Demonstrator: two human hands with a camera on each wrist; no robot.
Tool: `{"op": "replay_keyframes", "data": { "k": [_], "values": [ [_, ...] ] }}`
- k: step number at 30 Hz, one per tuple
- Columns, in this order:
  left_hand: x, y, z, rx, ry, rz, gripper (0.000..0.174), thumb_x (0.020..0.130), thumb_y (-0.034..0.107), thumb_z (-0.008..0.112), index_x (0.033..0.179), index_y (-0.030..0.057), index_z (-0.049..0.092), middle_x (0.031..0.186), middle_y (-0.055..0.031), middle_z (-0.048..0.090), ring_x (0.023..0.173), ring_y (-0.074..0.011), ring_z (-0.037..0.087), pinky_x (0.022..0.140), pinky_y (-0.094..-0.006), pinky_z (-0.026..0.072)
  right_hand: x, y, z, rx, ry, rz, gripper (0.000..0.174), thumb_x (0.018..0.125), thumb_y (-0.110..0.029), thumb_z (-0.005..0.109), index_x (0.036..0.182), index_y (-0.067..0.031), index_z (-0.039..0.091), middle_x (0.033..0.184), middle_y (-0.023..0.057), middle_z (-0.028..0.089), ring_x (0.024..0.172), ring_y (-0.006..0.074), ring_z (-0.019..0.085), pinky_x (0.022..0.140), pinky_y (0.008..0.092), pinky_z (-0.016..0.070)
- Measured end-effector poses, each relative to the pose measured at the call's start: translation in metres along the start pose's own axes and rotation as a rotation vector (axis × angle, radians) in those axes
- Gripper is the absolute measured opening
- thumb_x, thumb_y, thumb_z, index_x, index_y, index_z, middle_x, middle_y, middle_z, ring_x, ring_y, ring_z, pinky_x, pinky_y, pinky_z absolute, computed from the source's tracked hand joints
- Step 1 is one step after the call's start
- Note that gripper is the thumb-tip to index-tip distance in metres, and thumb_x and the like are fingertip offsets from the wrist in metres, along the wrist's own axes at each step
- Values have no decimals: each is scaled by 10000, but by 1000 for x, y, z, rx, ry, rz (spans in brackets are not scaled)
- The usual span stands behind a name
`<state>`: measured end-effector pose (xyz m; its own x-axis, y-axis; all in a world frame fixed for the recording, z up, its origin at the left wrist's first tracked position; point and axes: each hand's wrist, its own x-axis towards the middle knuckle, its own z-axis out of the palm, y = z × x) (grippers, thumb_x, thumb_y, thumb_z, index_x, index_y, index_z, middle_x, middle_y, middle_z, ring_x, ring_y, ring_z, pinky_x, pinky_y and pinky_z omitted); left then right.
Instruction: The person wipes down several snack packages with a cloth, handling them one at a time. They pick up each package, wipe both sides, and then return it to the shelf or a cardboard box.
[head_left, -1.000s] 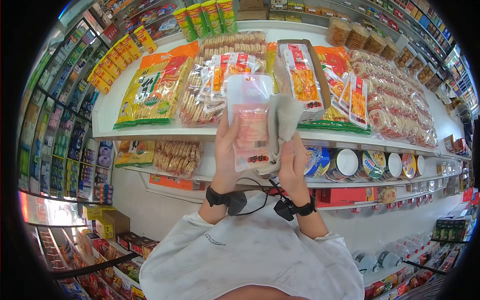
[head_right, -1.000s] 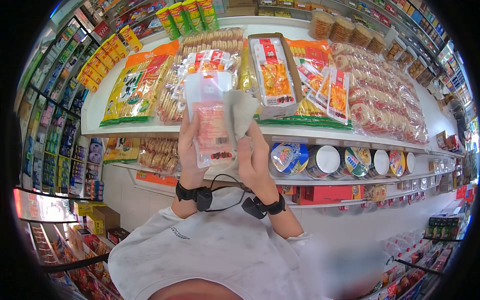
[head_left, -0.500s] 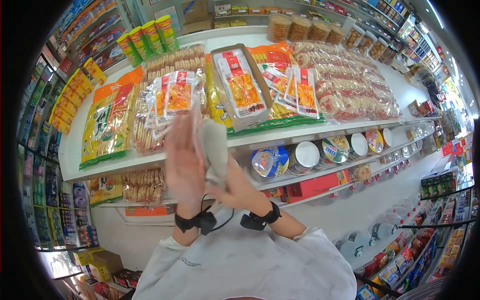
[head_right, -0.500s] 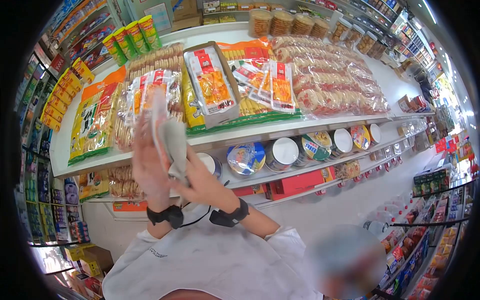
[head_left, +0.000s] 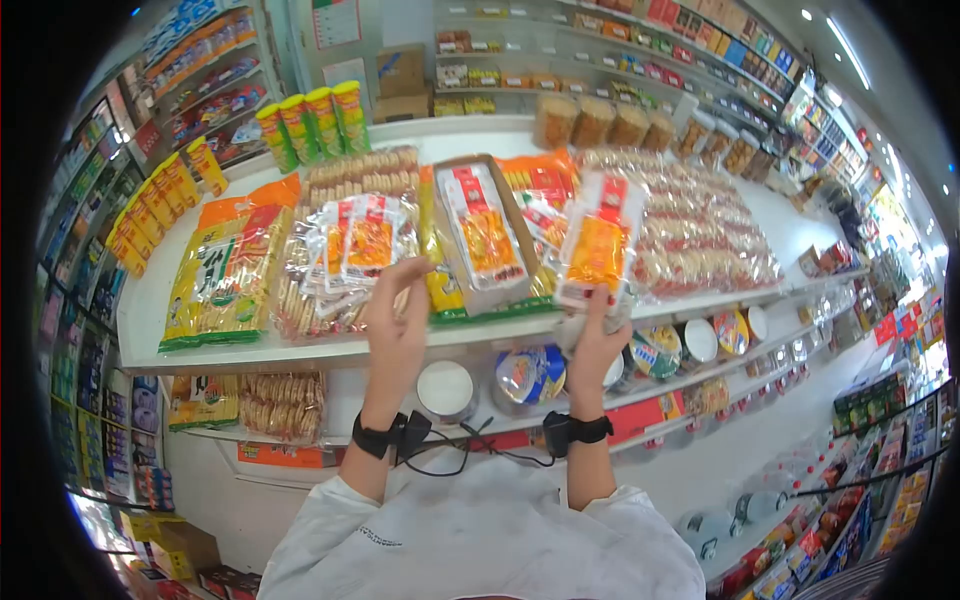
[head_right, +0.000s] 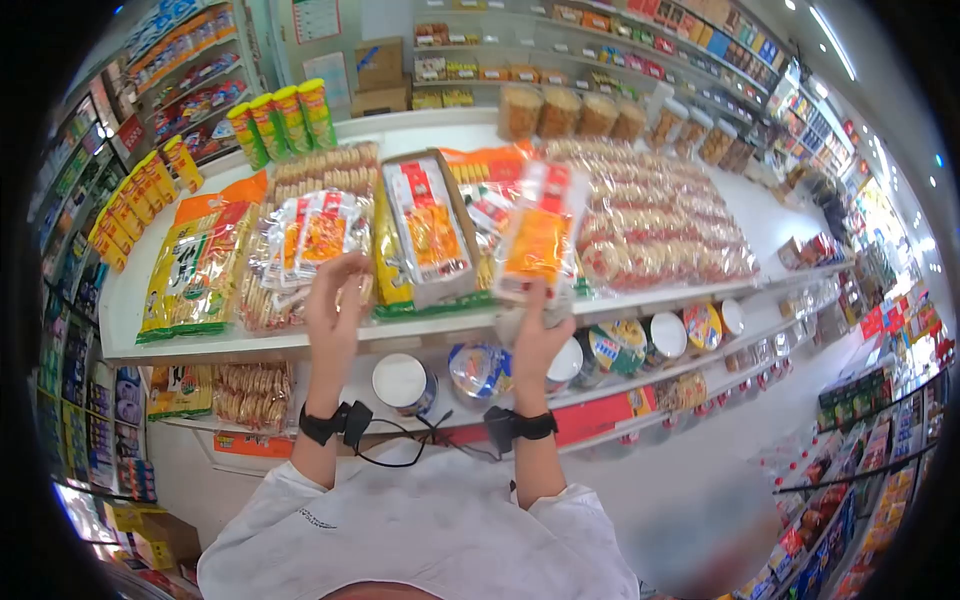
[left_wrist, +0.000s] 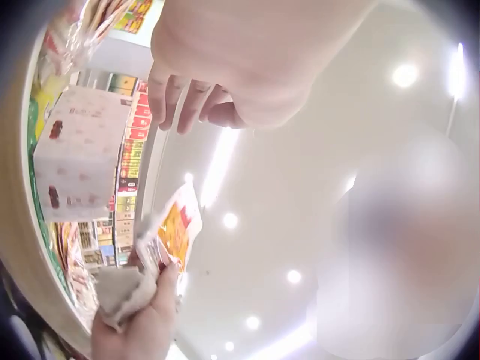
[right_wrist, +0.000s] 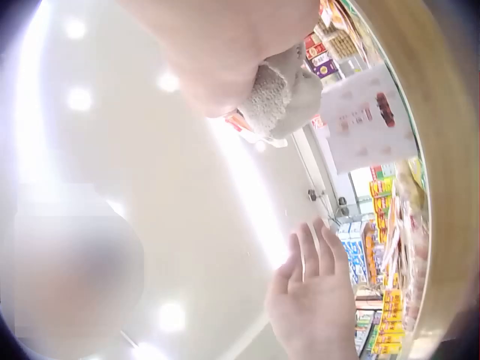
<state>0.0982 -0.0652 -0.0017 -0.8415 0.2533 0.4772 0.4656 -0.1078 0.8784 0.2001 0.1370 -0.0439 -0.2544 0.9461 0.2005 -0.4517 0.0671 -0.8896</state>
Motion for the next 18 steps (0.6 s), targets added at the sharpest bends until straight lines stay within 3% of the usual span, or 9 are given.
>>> {"op": "replay_keyframes", "data": {
  "k": [1, 3, 4, 6, 9, 11, 12, 15, 18],
  "values": [
    [12, -5, 0, 129, -4, 108, 248, 935, 27, 556, 1177, -10, 592, 1169, -122, 619, 1107, -214, 594, 921, -312, 474, 26, 20, -9, -78, 15, 43, 412, 921, -302, 708, 1121, 44, 609, 1052, 109, 663, 906, 131, 620, 785, 291, 501],
    [37, -9, 5, 392, -13, 312, 275, 927, 22, 568, 1200, 1, 590, 1177, -91, 615, 1066, -156, 603, 799, -249, 517, 46, -7, -3, -222, -113, 176, 483, 909, -329, 717, 1145, 74, 596, 1095, 130, 646, 976, 173, 617, 853, 317, 489],
    [49, -11, 11, 423, -4, 330, 315, 895, 64, 630, 1191, -34, 586, 1207, -134, 594, 1110, -238, 594, 878, -311, 505, 53, -2, -5, -314, -103, 58, 481, 910, -312, 715, 1155, 82, 590, 1102, 138, 644, 993, 178, 614, 865, 317, 485],
    [74, -19, 22, 521, -3, 449, 387, 882, 111, 665, 1223, -46, 572, 1261, -169, 564, 1176, -300, 555, 958, -365, 467, 64, 19, -12, -495, -76, -192, 477, 912, -278, 711, 1176, 97, 578, 1117, 154, 639, 1028, 189, 608, 889, 318, 476],
    [102, -26, 38, 574, -79, 457, 615, 846, 305, 716, 1298, -67, 528, 1357, -246, 495, 1337, -412, 400, 1123, -473, 320, 51, 24, -23, -405, -60, -296, 446, 924, -215, 687, 1203, 108, 559, 1122, 166, 643, 1038, 181, 608, 889, 308, 477],
    [117, -37, 45, 761, -144, 528, 691, 831, 382, 718, 1317, -65, 518, 1377, -261, 477, 1373, -426, 354, 1152, -488, 280, 40, 28, -33, -295, -80, -252, 406, 936, -178, 663, 1208, 103, 554, 1111, 169, 647, 1016, 176, 616, 878, 310, 484],
    [121, -49, 47, 890, -214, 493, 827, 785, 492, 730, 1355, -54, 484, 1370, -265, 486, 1389, -445, 314, 1178, -505, 220, 36, 30, -39, -245, -84, -220, 387, 942, -160, 651, 1211, 100, 551, 1105, 170, 649, 1006, 174, 620, 872, 312, 487],
    [120, -41, 50, 1109, -423, 370, 925, 743, 530, 753, 1394, -48, 440, 1338, -268, 512, 1387, -444, 313, 1178, -510, 214, 30, 33, -63, -308, -110, -37, 366, 953, -135, 628, 1222, 95, 533, 1108, 151, 643, 957, 174, 633, 850, 312, 498],
    [116, -40, 53, 990, -326, 446, 945, 703, 460, 805, 1425, -11, 417, 1300, -267, 539, 1376, -445, 331, 1183, -515, 197, 19, 12, -66, -306, -116, -78, 368, 962, -113, 609, 1251, 87, 501, 1120, 130, 634, 923, 162, 647, 820, 295, 512]
  ]
}}
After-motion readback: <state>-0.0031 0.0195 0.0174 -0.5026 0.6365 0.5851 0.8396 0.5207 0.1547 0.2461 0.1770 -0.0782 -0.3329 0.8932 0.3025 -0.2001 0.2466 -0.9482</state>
